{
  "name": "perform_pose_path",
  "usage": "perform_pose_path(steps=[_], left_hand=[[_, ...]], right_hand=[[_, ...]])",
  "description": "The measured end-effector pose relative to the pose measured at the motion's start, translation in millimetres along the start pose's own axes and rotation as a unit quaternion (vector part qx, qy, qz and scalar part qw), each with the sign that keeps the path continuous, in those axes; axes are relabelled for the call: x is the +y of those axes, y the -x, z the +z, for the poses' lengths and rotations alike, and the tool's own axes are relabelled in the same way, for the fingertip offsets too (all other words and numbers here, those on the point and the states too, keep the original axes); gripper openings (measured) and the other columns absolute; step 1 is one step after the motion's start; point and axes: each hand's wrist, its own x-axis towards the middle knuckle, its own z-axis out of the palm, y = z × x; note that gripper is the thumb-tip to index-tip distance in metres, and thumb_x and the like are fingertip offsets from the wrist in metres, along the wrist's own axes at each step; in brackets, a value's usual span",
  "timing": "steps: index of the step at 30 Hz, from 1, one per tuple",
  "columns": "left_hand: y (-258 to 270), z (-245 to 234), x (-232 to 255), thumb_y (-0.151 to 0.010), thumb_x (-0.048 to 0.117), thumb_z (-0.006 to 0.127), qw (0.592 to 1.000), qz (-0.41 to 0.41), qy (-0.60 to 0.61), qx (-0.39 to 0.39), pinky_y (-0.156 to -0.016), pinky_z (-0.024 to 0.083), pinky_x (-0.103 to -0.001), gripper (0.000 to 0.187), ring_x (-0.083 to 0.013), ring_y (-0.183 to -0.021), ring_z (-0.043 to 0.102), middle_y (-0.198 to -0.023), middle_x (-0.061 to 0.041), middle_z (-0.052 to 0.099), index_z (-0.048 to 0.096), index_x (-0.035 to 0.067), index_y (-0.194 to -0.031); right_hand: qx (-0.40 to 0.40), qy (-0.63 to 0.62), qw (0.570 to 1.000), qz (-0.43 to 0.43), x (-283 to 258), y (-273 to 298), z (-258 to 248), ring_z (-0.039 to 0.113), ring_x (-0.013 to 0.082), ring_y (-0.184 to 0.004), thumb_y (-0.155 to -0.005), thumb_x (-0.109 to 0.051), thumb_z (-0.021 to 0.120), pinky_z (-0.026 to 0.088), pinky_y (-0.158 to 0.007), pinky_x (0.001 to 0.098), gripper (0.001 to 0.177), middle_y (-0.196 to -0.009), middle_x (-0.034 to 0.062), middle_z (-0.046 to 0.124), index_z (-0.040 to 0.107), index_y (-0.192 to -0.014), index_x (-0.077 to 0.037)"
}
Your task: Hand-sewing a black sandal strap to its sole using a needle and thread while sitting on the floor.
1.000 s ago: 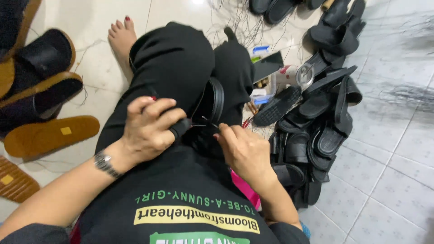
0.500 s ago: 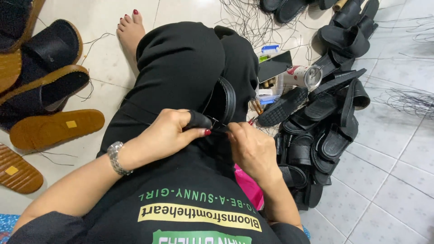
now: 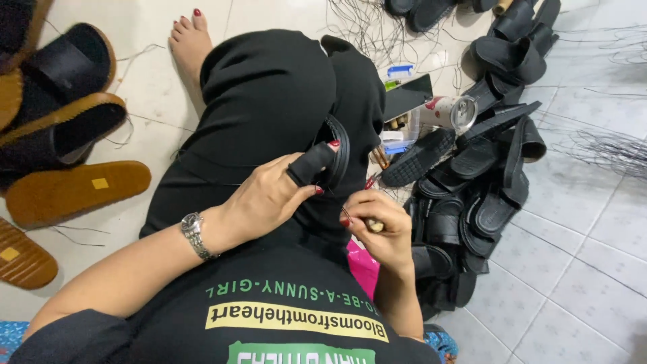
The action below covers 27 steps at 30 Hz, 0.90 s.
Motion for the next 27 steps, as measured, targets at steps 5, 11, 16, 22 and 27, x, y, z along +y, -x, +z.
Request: perform_pose_path(steps=[5,11,16,22,27], left_hand=[[-2,0,-3,-0.098,0.012,0.064,1.0,-0.007,0.0,-0.005,-0.091,0.058,-0.046,0.036,-0.0408,-0.108,0.068,-0.11,-0.026,0.066,0.058,-0.013,-0.124],[-6,-2,1,-0.097,0.012,0.065,1.0,-0.014,0.018,-0.014,-0.09,0.058,-0.047,0.038,-0.0415,-0.104,0.068,-0.106,-0.024,0.065,0.057,-0.011,-0.127],[-9,-1,3,-0.096,0.011,0.067,0.999,-0.027,0.028,-0.028,-0.09,0.057,-0.046,0.041,-0.0395,-0.105,0.067,-0.107,-0.021,0.064,0.056,-0.009,-0.13],[-20,-14,10,-0.098,0.007,0.064,0.999,0.022,-0.002,-0.044,-0.073,0.06,-0.041,0.019,-0.04,-0.087,0.069,-0.089,-0.021,0.066,0.064,-0.011,-0.106],[9,-43,14,-0.092,0.023,0.073,0.985,-0.099,-0.035,-0.14,-0.058,0.055,-0.031,0.025,-0.0286,-0.069,0.069,-0.067,-0.007,0.061,0.069,0.002,-0.08]], right_hand=[[0.038,-0.034,0.998,-0.026,9,2,1,0.071,0.0282,-0.077,-0.072,-0.004,0.087,0.057,-0.075,0.037,0.013,-0.082,0.0143,0.069,0.078,-0.081,-0.001],[-0.046,-0.092,0.994,-0.032,11,-11,-6,0.068,0.0241,-0.071,-0.081,-0.005,0.082,0.055,-0.069,0.0351,0.008,-0.081,0.014,0.068,0.076,-0.078,-0.002],[-0.115,-0.167,0.979,0.002,8,-15,-20,0.064,0.0231,-0.07,-0.093,-0.012,0.072,0.052,-0.067,0.0364,0.015,-0.084,0.0145,0.068,0.067,-0.082,-0.003],[-0.137,-0.085,0.985,0.059,63,7,-68,0.054,0.0179,-0.051,-0.086,-0.013,0.073,0.044,-0.051,0.0319,0.018,-0.062,0.0065,0.061,0.066,-0.073,-0.004],[-0.17,-0.067,0.983,0.019,-4,-24,-14,0.059,0.0216,-0.048,-0.09,-0.005,0.066,0.045,-0.048,0.0359,0.023,-0.06,0.0168,0.063,0.072,-0.11,0.004]])
